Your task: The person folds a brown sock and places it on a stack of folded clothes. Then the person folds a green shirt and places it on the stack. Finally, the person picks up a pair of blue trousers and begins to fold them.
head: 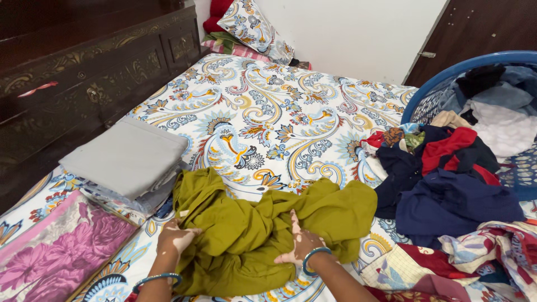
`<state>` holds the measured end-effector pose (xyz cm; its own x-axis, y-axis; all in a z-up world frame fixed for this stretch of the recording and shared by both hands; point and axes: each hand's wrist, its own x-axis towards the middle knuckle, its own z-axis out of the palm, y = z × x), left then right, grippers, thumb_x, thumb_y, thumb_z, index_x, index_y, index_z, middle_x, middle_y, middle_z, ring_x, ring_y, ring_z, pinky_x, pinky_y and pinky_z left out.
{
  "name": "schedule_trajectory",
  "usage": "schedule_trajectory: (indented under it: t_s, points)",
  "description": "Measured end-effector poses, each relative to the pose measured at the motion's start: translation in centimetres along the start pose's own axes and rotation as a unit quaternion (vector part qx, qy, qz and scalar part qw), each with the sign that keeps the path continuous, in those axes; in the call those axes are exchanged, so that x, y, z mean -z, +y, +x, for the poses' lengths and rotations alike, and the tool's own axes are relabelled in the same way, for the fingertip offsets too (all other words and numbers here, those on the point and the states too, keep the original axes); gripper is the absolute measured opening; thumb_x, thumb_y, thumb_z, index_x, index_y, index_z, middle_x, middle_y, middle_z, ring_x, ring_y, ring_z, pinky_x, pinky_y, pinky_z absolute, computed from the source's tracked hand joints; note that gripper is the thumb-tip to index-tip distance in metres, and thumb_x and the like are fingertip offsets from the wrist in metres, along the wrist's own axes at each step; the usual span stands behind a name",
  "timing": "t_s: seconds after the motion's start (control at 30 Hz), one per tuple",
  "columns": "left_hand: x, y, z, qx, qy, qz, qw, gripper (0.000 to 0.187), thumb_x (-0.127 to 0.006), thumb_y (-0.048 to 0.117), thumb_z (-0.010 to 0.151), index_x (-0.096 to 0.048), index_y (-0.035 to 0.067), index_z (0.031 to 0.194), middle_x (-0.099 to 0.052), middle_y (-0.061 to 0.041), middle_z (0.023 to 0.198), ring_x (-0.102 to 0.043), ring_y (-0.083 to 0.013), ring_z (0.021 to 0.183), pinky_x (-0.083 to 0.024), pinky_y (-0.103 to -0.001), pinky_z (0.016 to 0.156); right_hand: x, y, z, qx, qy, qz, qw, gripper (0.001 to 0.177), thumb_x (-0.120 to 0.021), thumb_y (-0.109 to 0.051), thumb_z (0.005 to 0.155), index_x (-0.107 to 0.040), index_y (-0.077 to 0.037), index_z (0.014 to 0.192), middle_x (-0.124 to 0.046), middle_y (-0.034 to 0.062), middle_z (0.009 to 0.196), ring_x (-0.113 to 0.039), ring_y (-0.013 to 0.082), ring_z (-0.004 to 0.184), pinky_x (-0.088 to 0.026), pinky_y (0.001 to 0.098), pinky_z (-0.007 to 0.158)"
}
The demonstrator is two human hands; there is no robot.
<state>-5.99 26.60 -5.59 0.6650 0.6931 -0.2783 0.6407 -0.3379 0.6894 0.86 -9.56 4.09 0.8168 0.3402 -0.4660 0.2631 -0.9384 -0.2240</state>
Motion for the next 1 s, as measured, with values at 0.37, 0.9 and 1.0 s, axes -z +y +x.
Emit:
schedule_trajectory:
  t_s: [0.37, 0.9, 1.0]
  points:
    - [2.1, 4.1, -3.7, 0.002, 0.005, -0.002, 1.0, 0.086, -0.078, 0.062, 0.081, -0.061, -0.002, 0.136, -0.061, -0.025, 0.139, -0.06, -0.0375, 0.128, -0.046, -0.041, 0.106, -0.1, -0.5, 1.1, -0.005, 0.051, -0.029, 0.998, 0.055, -0.06, -0.037, 0.097, -0.049, -0.021, 0.149, -0.066, 0.0122, 0.133, -0.062, 0.0319, 0.124, -0.047, 0.0466, 0.108]
    - [1.9, 15.7, -10.3, -0.136, -0.025, -0.402, 0.905, 0.05, -0.065, 0.047, 0.097, -0.052, 0.005, 0.073, -0.037, -0.002, 0.069, -0.029, -0.0163, 0.069, -0.026, -0.035, 0.06, 21.8, 5.1, 7.8, 0.318, 0.14, 0.781, 0.518, 0.052, -0.042, 0.002, 0.096, -0.045, -0.009, 0.147, -0.061, 0.0131, 0.134, -0.063, 0.0322, 0.119, -0.056, 0.0497, 0.1]
    - [1.0, 15.0, -9.6, -0.131, -0.062, -0.396, 0.907, 0.049, -0.069, 0.047, 0.094, -0.056, 0.003, 0.078, -0.041, -0.002, 0.073, -0.033, -0.017, 0.071, -0.03, -0.035, 0.062, 23.2, 8.3, 7.1, 0.243, 0.175, 0.769, 0.565, 0.062, -0.041, 0.004, 0.089, -0.047, -0.023, 0.144, -0.064, 0.0092, 0.121, -0.064, 0.028, 0.109, -0.057, 0.0476, 0.094]
